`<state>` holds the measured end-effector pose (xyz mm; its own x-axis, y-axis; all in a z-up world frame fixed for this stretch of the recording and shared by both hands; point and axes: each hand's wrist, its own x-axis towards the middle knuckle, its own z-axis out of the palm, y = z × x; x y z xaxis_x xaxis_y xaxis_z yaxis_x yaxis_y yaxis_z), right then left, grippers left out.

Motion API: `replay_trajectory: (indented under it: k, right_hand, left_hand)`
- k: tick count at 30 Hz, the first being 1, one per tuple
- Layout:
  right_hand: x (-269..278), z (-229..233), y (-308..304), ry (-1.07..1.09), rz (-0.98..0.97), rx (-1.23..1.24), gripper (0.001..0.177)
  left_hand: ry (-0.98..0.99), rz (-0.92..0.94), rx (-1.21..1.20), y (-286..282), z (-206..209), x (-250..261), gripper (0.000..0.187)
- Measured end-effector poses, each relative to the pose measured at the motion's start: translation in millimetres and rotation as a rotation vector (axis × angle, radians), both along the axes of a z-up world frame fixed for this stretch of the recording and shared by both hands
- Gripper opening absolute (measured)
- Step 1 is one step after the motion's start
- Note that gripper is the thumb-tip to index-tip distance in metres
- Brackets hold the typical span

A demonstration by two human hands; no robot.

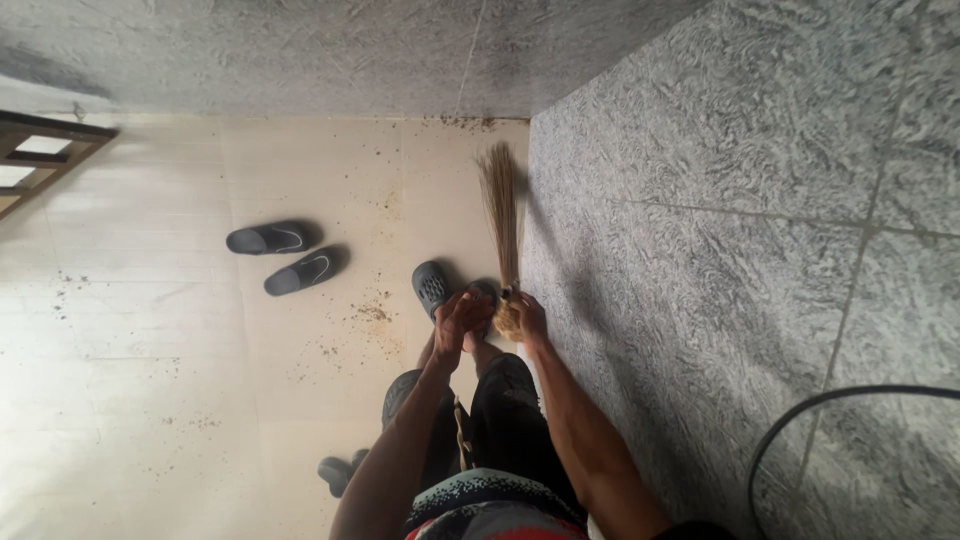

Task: The person sweeps dirt across a tiled floor using a hand broom and then picks up several shoes by hand to move them.

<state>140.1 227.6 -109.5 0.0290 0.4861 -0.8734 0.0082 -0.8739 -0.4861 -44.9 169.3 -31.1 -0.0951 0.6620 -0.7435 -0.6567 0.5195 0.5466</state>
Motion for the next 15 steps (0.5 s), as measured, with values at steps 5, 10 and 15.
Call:
replay_trajectory:
  k: [5,10,15]
  right_hand:
    - [-5,-15,1,0.261,0.019,-0.428,0.035]
    - [-20,7,-14,0.315,-0.059,-0.35,0.04]
    - [-21,29,-42,-0.012,0.067,0.116,0.051]
  left_hand:
    - [-0.018,0.029,0.052,-6,-3,-2,0.058]
    - [-0.002,0.033,0.049,-3,-1,-7,0.057]
    - [0.04,0.078,0.091,1,1,-7,0.06]
